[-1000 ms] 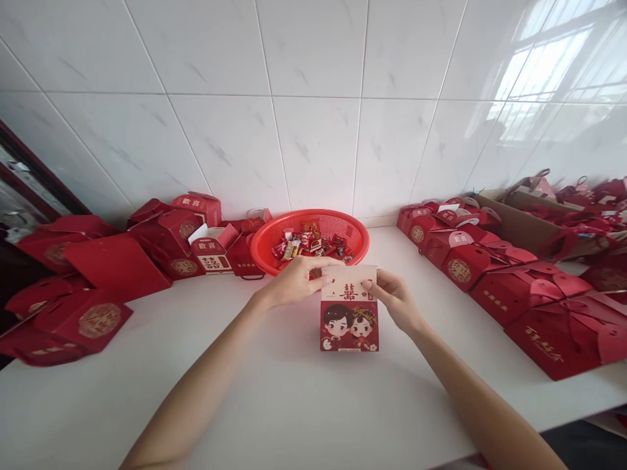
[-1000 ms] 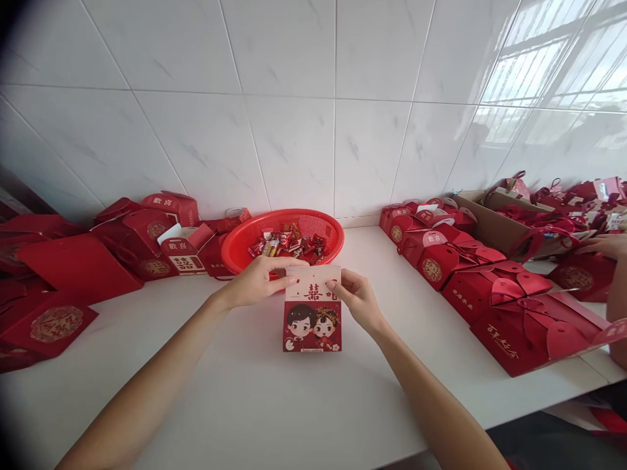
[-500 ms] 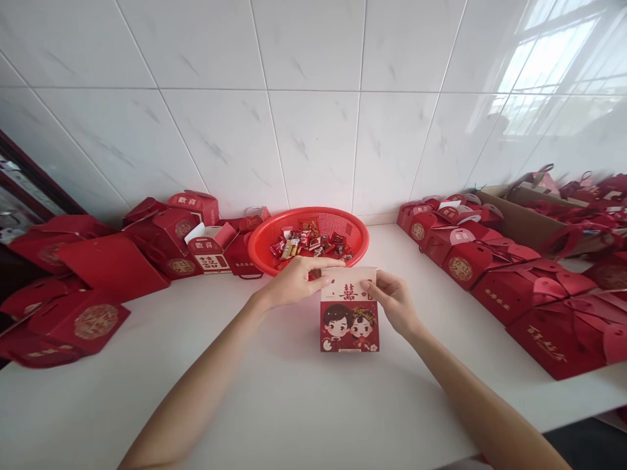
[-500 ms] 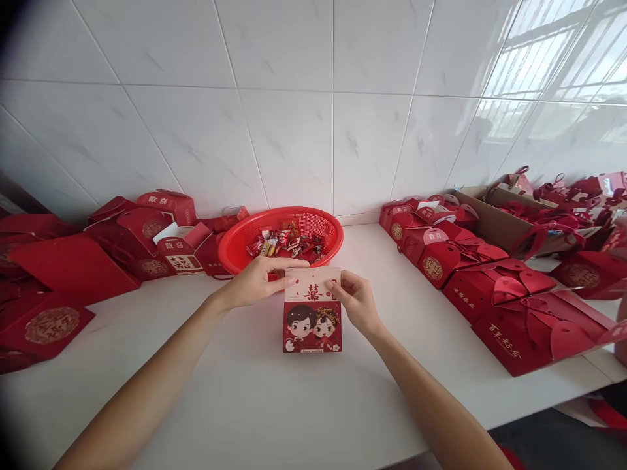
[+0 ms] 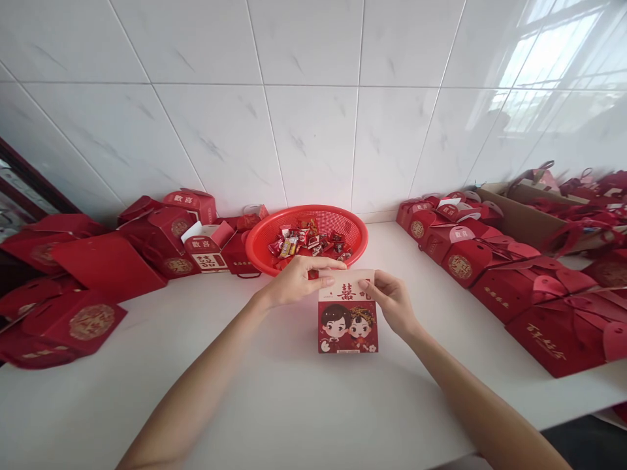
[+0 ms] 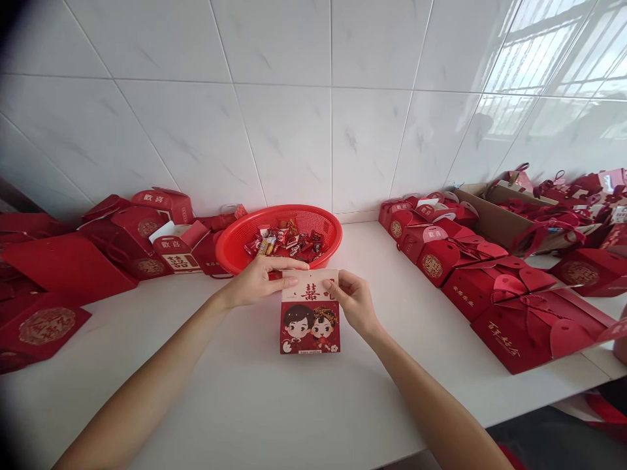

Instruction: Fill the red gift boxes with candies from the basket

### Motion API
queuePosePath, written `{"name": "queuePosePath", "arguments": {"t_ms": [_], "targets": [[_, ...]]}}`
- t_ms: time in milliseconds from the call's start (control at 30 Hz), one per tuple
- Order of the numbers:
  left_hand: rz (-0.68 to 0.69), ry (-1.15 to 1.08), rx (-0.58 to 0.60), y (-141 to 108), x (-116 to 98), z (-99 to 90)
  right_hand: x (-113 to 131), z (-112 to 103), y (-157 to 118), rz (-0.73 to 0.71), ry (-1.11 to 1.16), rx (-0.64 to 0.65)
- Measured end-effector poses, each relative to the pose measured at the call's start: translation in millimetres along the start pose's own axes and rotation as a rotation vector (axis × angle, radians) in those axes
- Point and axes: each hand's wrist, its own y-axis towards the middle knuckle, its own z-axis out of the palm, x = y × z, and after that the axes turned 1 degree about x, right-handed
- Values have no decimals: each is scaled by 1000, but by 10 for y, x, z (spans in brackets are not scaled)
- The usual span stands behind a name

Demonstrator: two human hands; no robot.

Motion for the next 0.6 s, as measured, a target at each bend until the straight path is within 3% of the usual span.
{"name": "queuePosePath", "arguments": {"t_ms": [267, 600], "targets": [[18, -51, 12, 18, -12, 0, -30, -16, 1, -14, -32, -16], [68, 48, -4, -8, 19, -3, 75, 4, -24, -46, -77, 27]]}}
